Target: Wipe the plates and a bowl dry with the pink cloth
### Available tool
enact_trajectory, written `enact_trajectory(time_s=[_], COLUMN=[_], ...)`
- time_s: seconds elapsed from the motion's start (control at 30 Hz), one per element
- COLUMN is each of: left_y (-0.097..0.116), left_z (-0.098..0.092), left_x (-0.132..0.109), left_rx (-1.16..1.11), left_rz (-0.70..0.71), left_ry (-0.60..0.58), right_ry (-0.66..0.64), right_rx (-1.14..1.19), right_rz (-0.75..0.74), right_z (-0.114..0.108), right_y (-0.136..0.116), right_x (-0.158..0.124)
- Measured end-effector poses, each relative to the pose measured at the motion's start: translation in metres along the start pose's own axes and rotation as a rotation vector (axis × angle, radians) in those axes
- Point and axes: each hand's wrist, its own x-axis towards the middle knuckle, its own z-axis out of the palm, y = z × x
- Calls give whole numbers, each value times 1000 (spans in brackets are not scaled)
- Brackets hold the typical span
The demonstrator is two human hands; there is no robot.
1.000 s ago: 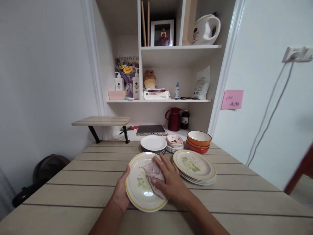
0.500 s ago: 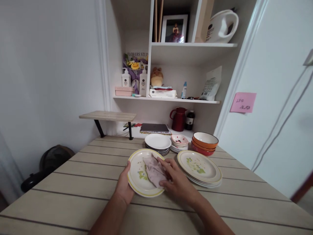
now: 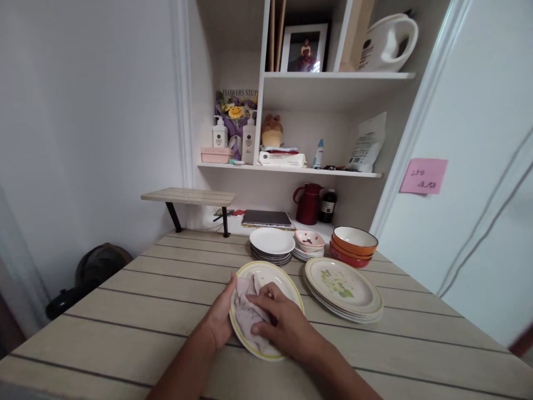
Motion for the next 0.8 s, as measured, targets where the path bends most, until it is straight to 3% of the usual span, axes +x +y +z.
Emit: enact_trajectory(time_s=[0.2,0.33,0.6,0.8], left_y=[-2,-1,-2,-2], left_z=[0,-1,-6,-6], left_x=[3,4,5,3], left_rx=[-2,-1,2,-4], left_rz=[13,17,67,70], left_ry=[-36,-76,9,-12], right_ry=[301,346,209,-87], right_rx=[-276,-387,-328,-41], right_rz=[324,385,-46,-230], right_z=[-16,-18,3,-13], right_y=[29,35,6,-6], right_x=[15,22,25,6])
